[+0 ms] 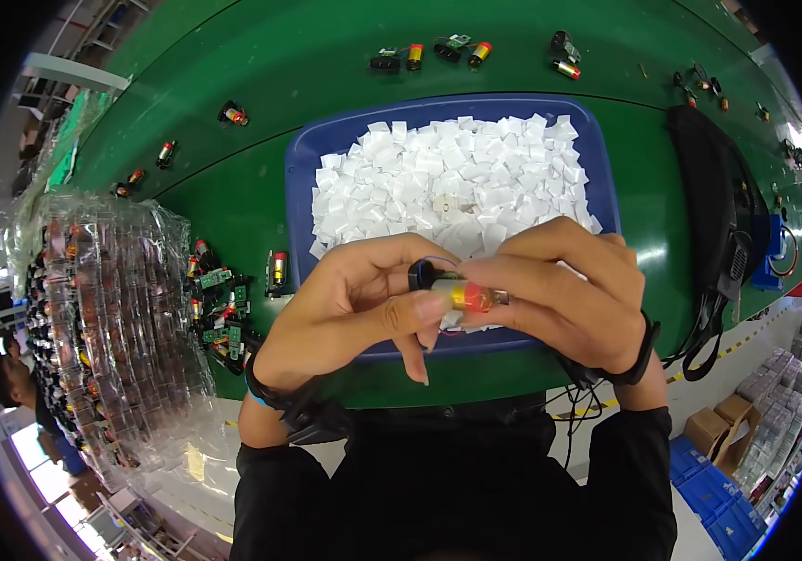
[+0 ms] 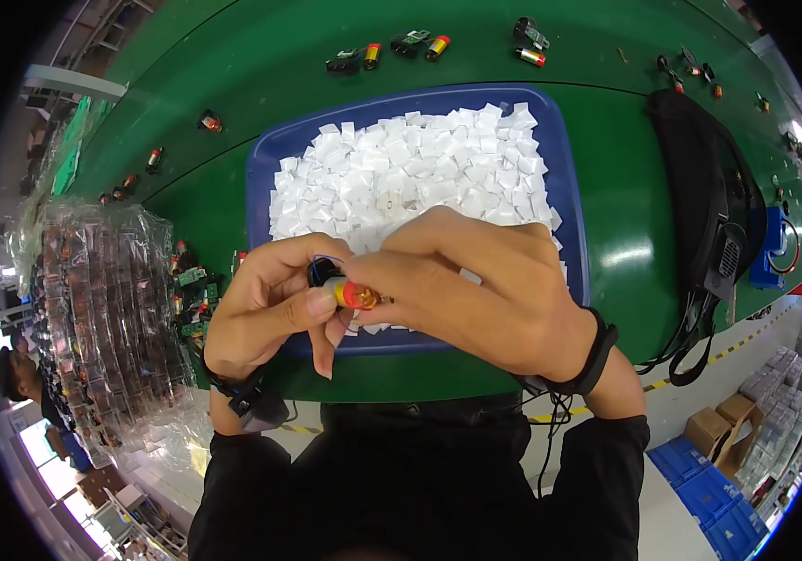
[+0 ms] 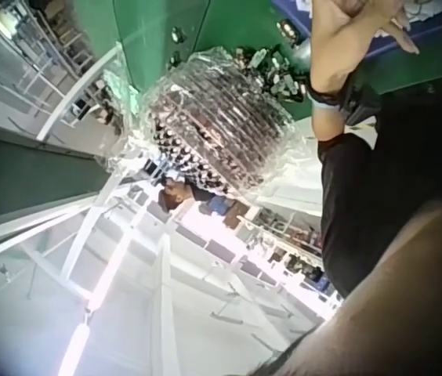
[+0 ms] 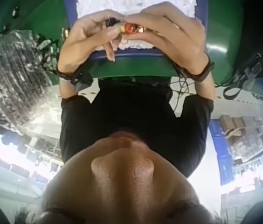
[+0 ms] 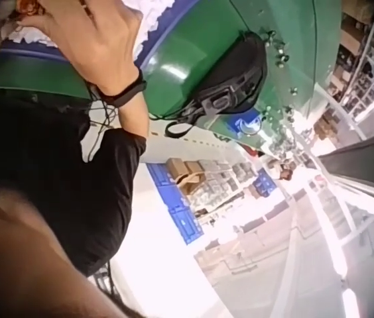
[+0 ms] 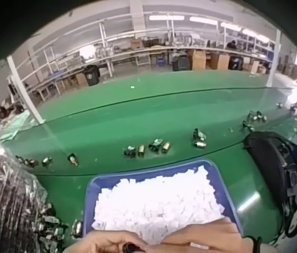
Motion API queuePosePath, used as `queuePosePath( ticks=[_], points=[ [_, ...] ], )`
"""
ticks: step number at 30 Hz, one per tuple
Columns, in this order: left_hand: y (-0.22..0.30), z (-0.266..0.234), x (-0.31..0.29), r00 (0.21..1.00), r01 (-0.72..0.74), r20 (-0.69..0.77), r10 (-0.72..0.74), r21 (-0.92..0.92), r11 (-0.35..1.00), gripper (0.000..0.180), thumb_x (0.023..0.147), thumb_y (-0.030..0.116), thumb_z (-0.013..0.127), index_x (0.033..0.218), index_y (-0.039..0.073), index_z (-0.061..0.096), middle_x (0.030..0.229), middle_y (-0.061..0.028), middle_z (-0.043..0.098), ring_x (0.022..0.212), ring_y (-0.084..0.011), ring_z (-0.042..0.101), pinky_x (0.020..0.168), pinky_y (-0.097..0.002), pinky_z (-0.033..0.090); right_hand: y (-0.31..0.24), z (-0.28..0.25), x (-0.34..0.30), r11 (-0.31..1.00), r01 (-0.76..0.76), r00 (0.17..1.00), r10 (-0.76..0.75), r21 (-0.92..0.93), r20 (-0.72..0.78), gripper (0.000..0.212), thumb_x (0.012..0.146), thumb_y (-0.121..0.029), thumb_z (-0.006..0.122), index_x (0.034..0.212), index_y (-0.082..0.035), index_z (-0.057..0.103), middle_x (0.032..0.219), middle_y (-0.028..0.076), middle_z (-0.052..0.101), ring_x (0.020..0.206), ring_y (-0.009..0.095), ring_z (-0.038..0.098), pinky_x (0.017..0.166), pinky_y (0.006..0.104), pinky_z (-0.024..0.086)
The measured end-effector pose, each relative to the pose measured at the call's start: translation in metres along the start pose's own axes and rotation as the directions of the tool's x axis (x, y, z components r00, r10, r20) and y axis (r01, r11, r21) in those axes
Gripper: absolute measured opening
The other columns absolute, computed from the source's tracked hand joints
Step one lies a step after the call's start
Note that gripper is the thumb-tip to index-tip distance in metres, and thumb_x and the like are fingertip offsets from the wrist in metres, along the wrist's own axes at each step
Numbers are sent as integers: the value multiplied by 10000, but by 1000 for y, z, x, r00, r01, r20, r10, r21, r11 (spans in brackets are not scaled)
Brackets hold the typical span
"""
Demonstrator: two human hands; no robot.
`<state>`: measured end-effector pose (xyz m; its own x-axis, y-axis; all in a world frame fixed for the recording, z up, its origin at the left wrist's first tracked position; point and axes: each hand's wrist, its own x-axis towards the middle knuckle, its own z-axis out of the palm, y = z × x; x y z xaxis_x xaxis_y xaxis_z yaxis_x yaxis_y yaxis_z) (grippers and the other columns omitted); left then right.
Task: The person assembles electronic components by fitting batteries and circuit boards together, placing the finished units onto a green workbench. After repeating this process several times, they pick up a fallen component from the floor and return to the assembly task.
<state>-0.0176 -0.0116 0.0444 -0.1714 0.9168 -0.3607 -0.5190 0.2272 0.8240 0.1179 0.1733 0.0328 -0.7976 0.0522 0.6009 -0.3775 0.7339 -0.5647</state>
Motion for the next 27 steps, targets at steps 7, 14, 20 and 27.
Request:
queuePosePath(
  ticks=[7,14,20,27],
  points=[
    [-6,2,0,1000,6,1,-6,-46,999,290,974,133,596,1181,-69,565,796,-77,619,653,-137,641,560,-260,568,2,6,-14,993,99,992,-103,-63,-76,357,630,-165,871,950,-61,752,735,11,637,588,141,637,498,227,485],
    [-9,9,1,996,-51,-63,55,64,997,298,939,130,659,1162,-51,576,814,-88,645,656,-125,640,528,-258,556,4,8,-15,993,114,992,-116,-44,-41,355,629,-164,871,949,-62,755,735,16,640,573,144,634,493,232,494],
    [9,2,8,996,-8,-81,20,142,990,271,892,121,723,1094,-30,622,861,-91,676,670,-112,635,512,-243,534,5,11,-8,998,43,998,-45,-50,-42,386,646,-153,866,1000,-57,745,806,34,656,645,158,646,556,253,524],
    [93,-131,88,884,237,-401,241,828,508,468,848,485,714,1005,45,722,943,-64,678,818,-118,600,644,-298,512,-4,10,-1,967,-256,966,257,-11,35,385,723,-123,829,1080,-46,708,938,69,657,721,170,654,622,263,540]
  ],
)
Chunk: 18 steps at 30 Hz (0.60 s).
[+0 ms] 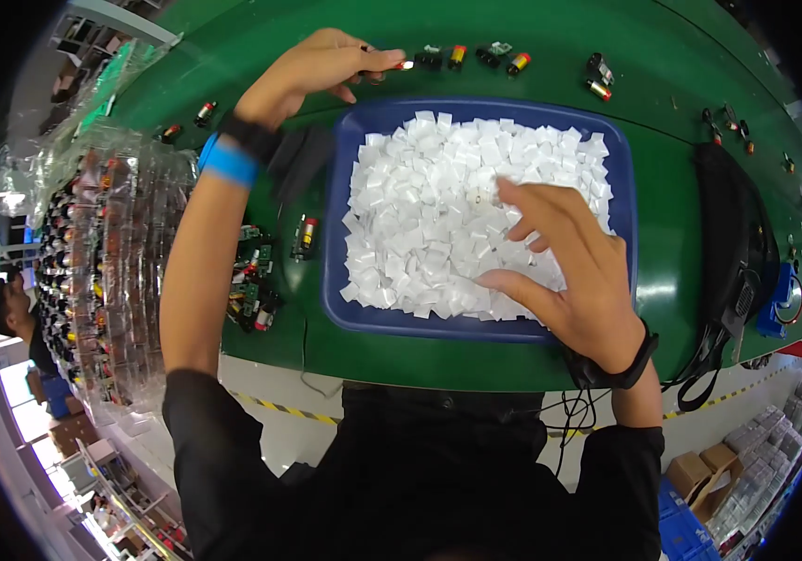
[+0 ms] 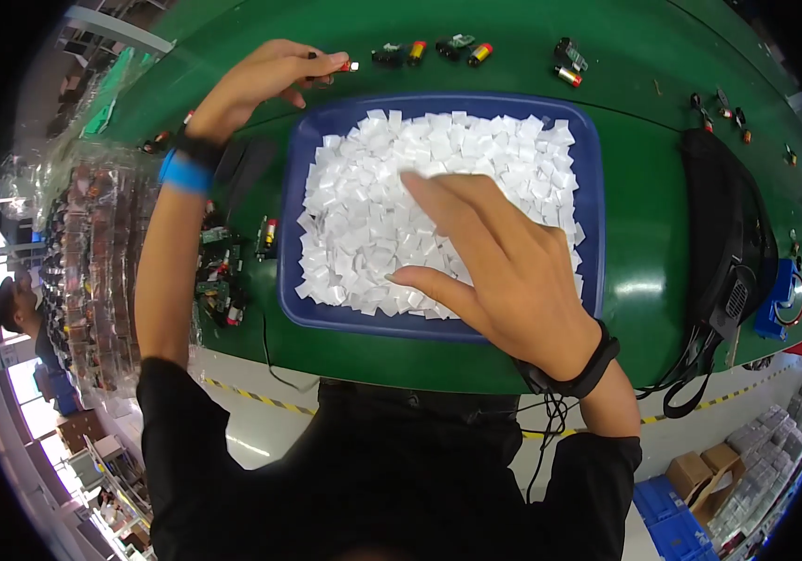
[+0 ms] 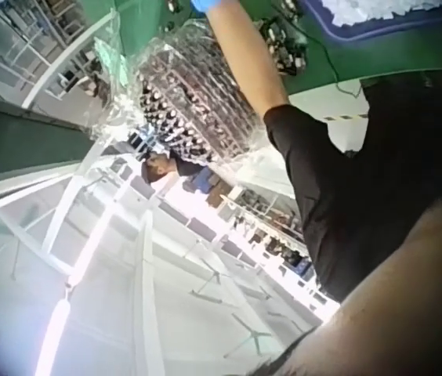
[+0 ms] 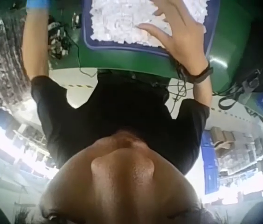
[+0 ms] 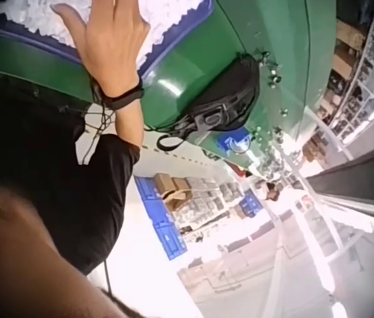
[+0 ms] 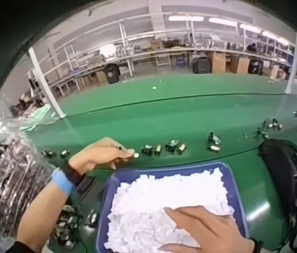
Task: The person assembles electronic components by fitting batteries and circuit boards together, placing the finished units onto a green workbench. After repeating this process several times, they pick up a fallen component from the floor and return to the assembly task.
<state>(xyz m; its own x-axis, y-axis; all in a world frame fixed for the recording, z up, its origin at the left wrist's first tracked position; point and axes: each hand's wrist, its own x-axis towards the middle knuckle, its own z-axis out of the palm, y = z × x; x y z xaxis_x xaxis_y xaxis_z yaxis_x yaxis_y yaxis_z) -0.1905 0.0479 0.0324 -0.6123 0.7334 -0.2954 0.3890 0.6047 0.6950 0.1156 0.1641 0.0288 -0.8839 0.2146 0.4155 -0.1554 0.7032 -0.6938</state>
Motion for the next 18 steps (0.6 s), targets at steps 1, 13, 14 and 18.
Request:
queuePosePath(
  ticks=[1,13,14,18],
  points=[
    [-20,-7,21,993,106,40,-109,61,992,477,857,499,694,1020,51,720,941,-51,666,878,-117,597,684,-298,497,5,-1,-2,999,46,998,-45,-10,48,367,740,-113,817,1082,-44,702,950,73,653,725,170,655,626,263,541],
    [-18,44,104,968,57,-219,119,659,750,666,848,647,595,901,-7,715,972,-213,702,885,-348,669,789,-444,530,19,-3,-5,999,11,995,-14,35,99,258,773,-22,770,1020,-28,696,931,69,646,738,163,655,624,259,531],
    [-14,44,102,969,58,-219,117,657,752,666,848,647,595,901,-7,715,972,-213,702,885,-348,669,789,-444,530,21,-3,-5,999,-4,996,-1,53,92,257,773,-17,768,1019,-26,696,930,69,646,737,163,654,622,258,529],
    [-8,40,81,995,104,-42,-96,467,878,528,838,513,705,878,-12,673,848,-192,708,709,-309,685,679,-382,542,21,-1,-4,998,2,994,-8,62,105,269,771,-1,765,1030,-23,695,932,77,645,747,166,653,620,257,526]
  ],
)
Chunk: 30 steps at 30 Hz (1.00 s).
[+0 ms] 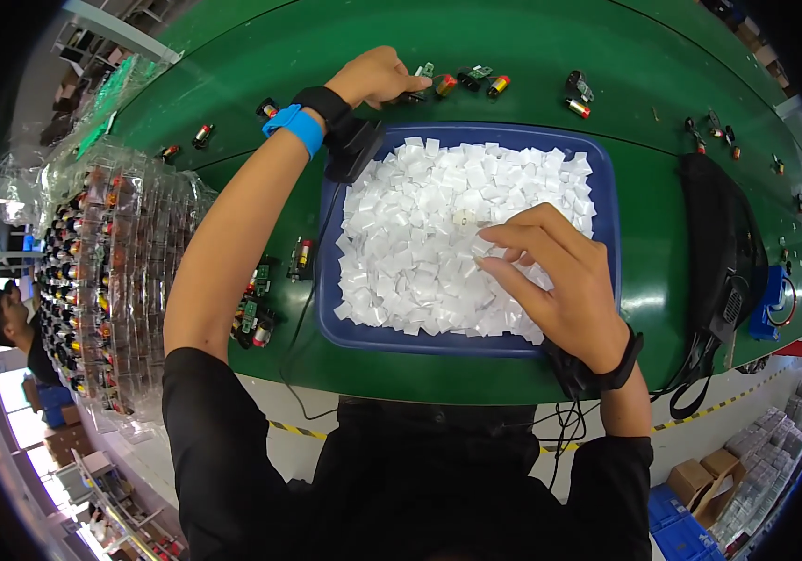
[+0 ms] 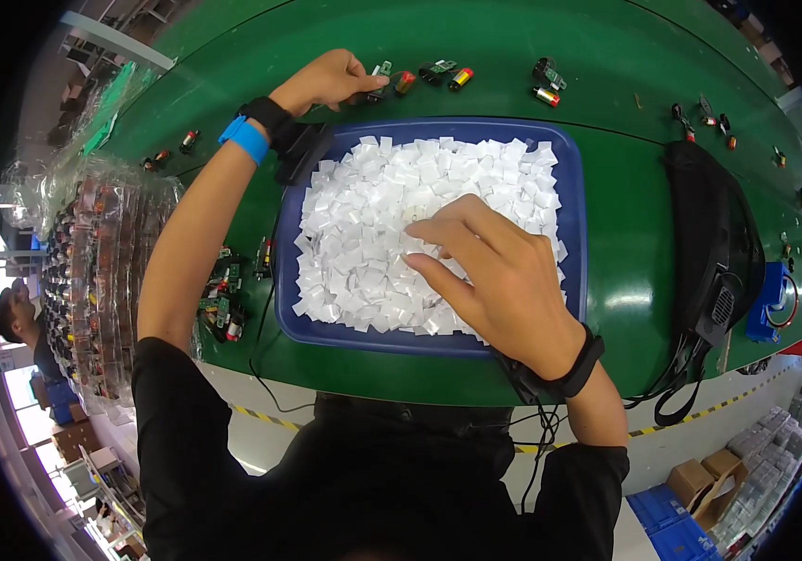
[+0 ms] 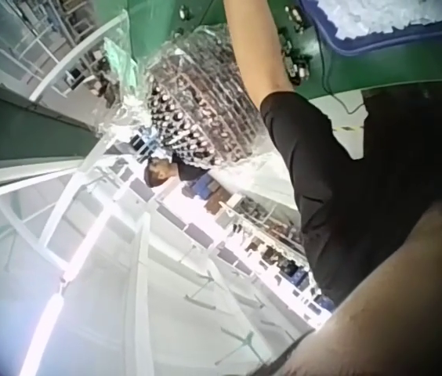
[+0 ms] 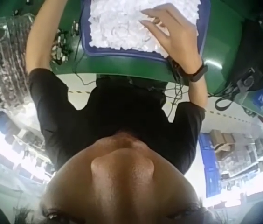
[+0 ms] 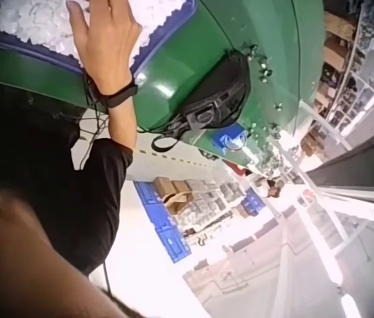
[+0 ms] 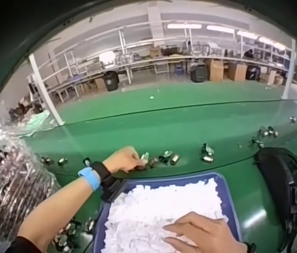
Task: The person assembles electronic components by fitting batteries and circuit boards together, placing the finished units onto a green workbench. After repeating this process several times, they pick up a fallen component from the floor and return to the assembly task.
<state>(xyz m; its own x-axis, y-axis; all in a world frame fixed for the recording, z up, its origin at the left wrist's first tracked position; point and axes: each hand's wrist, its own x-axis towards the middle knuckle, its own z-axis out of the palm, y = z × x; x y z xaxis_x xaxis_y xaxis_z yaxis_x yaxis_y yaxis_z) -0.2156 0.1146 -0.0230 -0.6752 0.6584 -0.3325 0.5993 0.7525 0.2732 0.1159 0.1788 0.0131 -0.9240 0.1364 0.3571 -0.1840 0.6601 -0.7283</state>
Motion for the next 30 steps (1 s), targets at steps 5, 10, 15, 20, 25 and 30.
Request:
queuePosePath(
  ticks=[5,10,15,20,25,30],
  points=[
    [16,-8,-68,826,-485,-431,364,-212,849,275,768,162,811,905,5,632,731,-111,698,616,-235,672,594,-333,513,0,-7,-1,999,-6,998,3,-39,-61,287,763,20,765,1039,-19,694,942,88,649,767,175,654,624,262,530],
    [50,-10,-174,671,-649,-581,461,-160,744,157,803,92,748,896,51,628,812,-56,696,717,-195,642,614,-317,495,-14,2,10,999,-25,956,18,-20,-292,300,735,13,787,1021,-13,699,948,94,654,780,185,654,616,273,526],
    [64,8,-220,770,-617,-480,421,-392,682,187,802,39,764,920,31,619,836,-37,645,663,-85,549,592,-226,428,-9,4,6,987,92,966,-121,-133,-231,282,700,-10,813,965,-15,716,904,89,658,742,192,653,571,265,503],
    [62,19,-235,762,-626,-483,431,-376,684,209,784,22,776,920,28,619,828,-29,649,681,-88,551,590,-230,426,-11,2,-1,985,104,986,-121,-141,-117,220,676,-9,820,877,-26,731,821,74,656,655,186,646,517,246,473],
    [68,36,-263,674,-681,-468,572,-91,727,231,761,18,795,917,42,627,800,-22,652,634,-97,548,535,-238,413,-6,0,-2,965,56,972,-112,-258,-205,184,660,10,820,815,-23,727,770,61,654,615,161,640,501,234,468],
    [69,42,-261,747,-577,-603,281,-378,723,244,732,33,820,922,55,669,725,-27,641,518,-135,522,457,-267,390,-10,-3,-1,928,225,944,-283,-297,-169,194,641,22,778,820,-9,711,786,63,639,589,168,607,462,249,456]
  ],
)
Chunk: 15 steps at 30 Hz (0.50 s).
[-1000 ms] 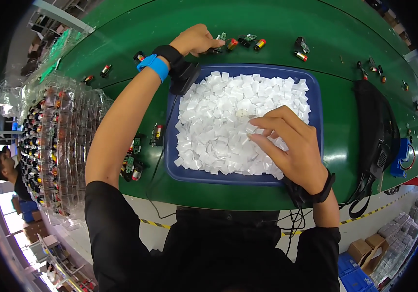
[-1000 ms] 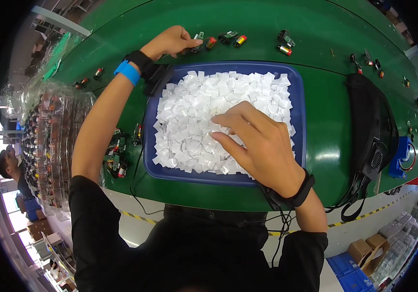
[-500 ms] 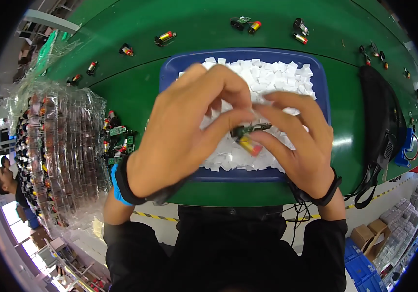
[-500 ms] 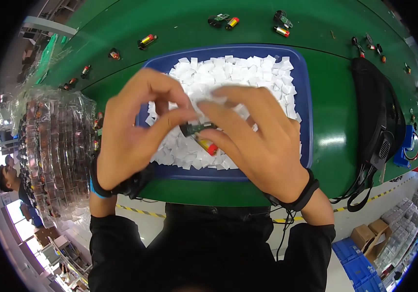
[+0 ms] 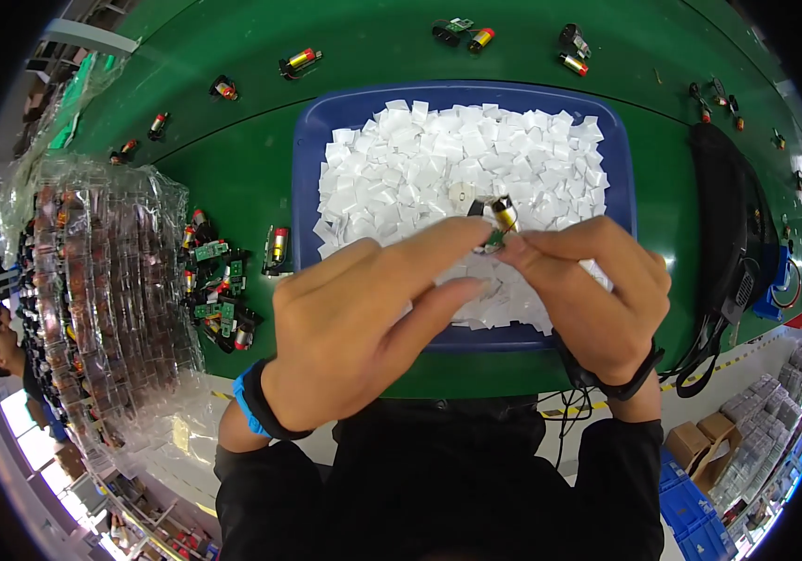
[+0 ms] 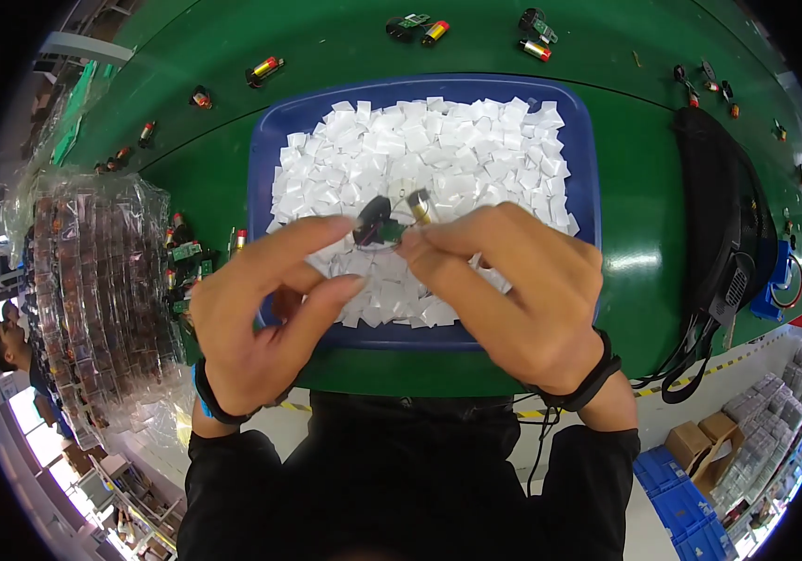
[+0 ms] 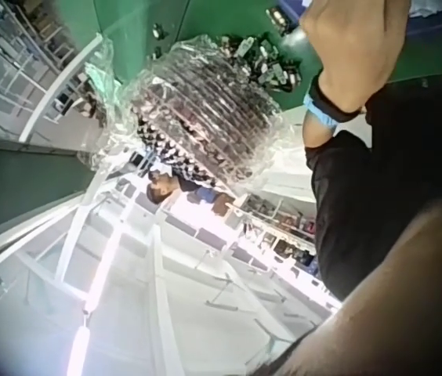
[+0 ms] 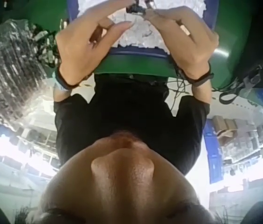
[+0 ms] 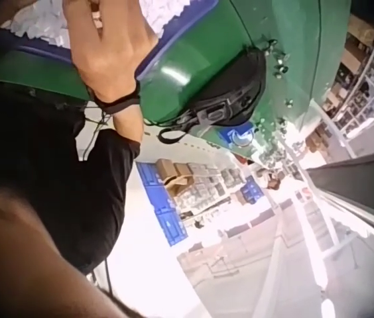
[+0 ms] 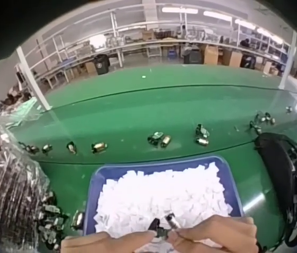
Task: The person assembles electronic components by fitting batteries and circuit boards together, placing the finished units onto a green workbench. After repeating this process several times, they pick up a fallen component from the floor and return to the assembly task.
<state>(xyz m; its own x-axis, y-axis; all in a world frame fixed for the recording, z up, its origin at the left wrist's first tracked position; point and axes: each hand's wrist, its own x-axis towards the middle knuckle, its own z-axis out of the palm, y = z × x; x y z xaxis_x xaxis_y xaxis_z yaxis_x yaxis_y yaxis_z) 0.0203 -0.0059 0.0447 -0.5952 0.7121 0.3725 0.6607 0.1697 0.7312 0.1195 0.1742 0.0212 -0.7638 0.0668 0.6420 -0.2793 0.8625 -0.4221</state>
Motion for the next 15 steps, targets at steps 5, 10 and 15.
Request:
queuePosePath(
  ticks=[5,10,15],
  points=[
    [-15,1,1,970,-218,141,196,168,961,241,731,57,825,940,62,704,663,-26,618,481,-139,511,439,-277,379,-8,-4,3,999,19,999,-18,-28,44,185,629,50,821,776,9,717,762,82,668,607,177,646,513,251,501],
    [-18,-6,-2,952,-188,248,181,6,982,186,844,100,750,1011,48,689,721,-35,634,530,-105,542,446,-254,399,-5,-3,1,1000,22,999,-22,-12,33,187,634,51,818,787,12,718,778,89,672,621,187,659,514,257,507],
    [-17,-10,13,786,615,326,-525,-494,615,178,934,117,649,1079,15,645,870,-62,651,602,-99,579,472,-230,445,-14,-1,2,999,45,999,-45,23,-28,196,629,51,819,793,13,717,794,92,677,639,197,674,512,260,511]
  ],
)
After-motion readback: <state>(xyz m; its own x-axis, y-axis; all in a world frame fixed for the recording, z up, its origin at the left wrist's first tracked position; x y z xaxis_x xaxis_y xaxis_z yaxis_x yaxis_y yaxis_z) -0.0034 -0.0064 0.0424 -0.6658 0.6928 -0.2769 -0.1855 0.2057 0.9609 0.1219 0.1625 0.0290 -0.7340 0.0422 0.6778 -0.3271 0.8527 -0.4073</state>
